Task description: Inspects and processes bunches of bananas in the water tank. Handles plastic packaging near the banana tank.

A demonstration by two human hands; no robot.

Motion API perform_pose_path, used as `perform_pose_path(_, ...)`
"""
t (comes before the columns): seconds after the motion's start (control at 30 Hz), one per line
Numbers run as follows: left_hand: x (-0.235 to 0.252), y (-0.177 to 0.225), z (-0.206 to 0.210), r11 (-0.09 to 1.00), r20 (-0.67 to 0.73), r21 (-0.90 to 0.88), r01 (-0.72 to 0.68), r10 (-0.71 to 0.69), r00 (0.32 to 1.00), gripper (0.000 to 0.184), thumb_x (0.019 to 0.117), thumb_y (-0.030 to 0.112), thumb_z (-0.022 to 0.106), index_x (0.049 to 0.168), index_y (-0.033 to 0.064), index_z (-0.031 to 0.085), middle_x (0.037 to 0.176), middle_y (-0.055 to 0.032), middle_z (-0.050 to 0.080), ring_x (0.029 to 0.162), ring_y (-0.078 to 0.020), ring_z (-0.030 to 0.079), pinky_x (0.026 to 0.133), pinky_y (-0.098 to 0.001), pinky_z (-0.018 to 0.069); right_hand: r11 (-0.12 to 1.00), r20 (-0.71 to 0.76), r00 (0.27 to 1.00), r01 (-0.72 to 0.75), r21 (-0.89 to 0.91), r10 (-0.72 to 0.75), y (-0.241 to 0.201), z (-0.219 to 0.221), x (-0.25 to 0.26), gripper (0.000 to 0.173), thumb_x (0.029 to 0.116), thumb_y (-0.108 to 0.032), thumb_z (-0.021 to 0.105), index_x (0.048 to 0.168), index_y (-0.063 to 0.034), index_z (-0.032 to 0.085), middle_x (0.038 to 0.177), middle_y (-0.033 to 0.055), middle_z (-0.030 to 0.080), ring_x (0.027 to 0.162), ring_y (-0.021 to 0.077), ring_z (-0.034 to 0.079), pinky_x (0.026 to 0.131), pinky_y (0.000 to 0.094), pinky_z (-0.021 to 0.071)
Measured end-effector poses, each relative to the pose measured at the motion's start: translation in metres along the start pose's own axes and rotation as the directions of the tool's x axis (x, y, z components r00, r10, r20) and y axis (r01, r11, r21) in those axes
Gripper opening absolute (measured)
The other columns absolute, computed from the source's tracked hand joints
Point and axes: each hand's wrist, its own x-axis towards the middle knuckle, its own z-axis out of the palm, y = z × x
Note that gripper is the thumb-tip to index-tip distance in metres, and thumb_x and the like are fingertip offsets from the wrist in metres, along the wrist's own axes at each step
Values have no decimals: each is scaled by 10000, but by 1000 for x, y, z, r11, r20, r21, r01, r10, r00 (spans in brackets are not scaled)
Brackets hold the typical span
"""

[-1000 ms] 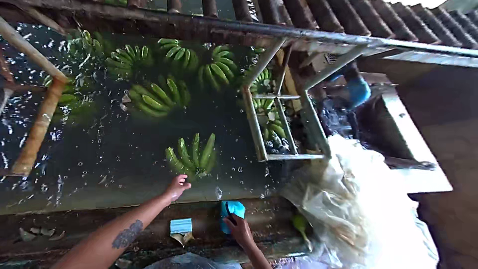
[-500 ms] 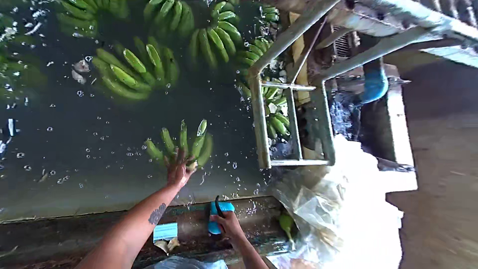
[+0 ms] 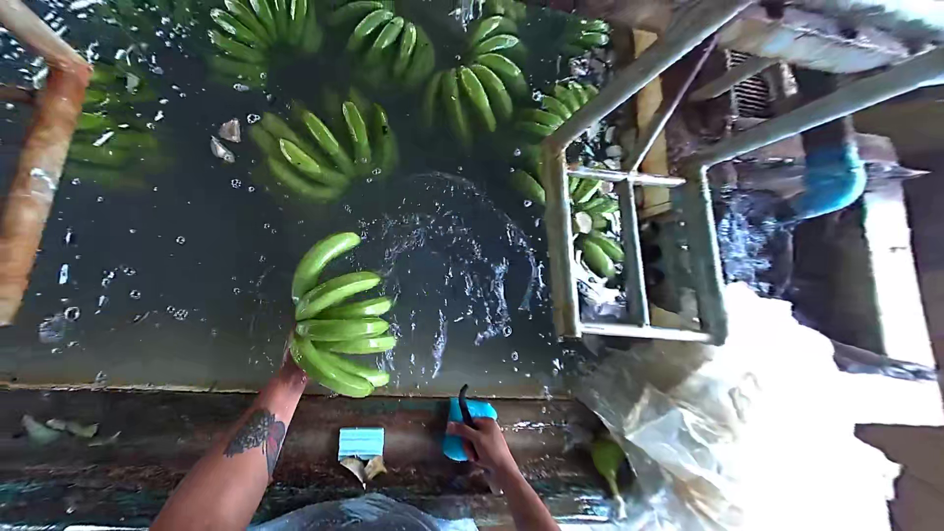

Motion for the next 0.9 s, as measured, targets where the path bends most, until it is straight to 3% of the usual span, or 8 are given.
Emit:
perform_pose_path(0.07,12,-15,-6,981,-70,-178,73,-87,994,502,1144,274,151,1505,-6,358,1435,-194,516,1241,-220,562,1018,-346,485,1000,-2,1000,10,1,-10,1,-1,0,228,942,-141,731,784,-3,642,495,13,542,374,73,459,382,228,399)
perform_pose_path(0.13,60,-45,-15,848,-3,-530,19,-24,1000,621,1093,526,116,1298,107,526,1103,-95,674,962,-173,665,785,-364,582,1000,0,1000,28,6,-28,3,-2,2,218,941,-146,733,799,6,667,494,16,547,371,71,449,380,229,390)
perform_pose_path(0.2,87,-51,-19,749,78,-662,-9,81,994,618,1077,578,183,1310,135,546,1109,-81,703,1003,-203,690,836,-431,596,999,5,999,39,-6,-39,4,-2,2,207,948,-148,722,821,11,683,495,15,549,370,69,448,378,228,391)
perform_pose_path(0.33,96,-32,0,864,-75,-480,-153,134,988,217,1064,112,479,1253,14,524,1035,-98,688,935,-174,687,842,-362,582,998,3,999,37,-44,-37,3,-2,2,199,965,-148,708,871,27,713,503,17,568,379,66,463,389,231,404)
perform_pose_path(0.43,90,-27,24,915,-127,-247,-319,296,947,439,865,-74,690,1276,-77,537,1153,-160,664,1044,-193,660,928,-364,561,999,-4,999,32,-16,-32,3,-2,3,202,972,-139,700,862,30,708,496,18,563,369,62,451,379,224,390)
perform_pose_path(0.6,93,-38,36,752,95,282,-596,596,797,530,785,-36,746,1304,-40,638,1388,-160,627,1349,-248,543,1169,-442,398,957,1,998,66,-282,-68,-3,0,-9,239,1004,-214,677,925,9,708,571,19,603,442,85,515,461,257,459)
perform_pose_path(0.73,89,-44,29,468,256,549,-693,695,672,423,823,51,720,1236,138,741,1318,-24,692,1402,-291,481,1236,-556,167,633,-107,969,60,-772,-222,-30,5,-55,357,1014,-375,632,1206,-89,725,987,200,737,912,395,713,827,632,538)
perform_pose_path(0.9,75,-57,15,269,393,584,-766,733,556,384,863,265,735,1228,145,726,1419,-46,628,1493,-368,353,1192,-714,-5,602,-271,930,-69,-795,-251,-29,14,-69,963,849,-522,806,1616,-199,321,1426,322,519,972,496,688,819,644,555)
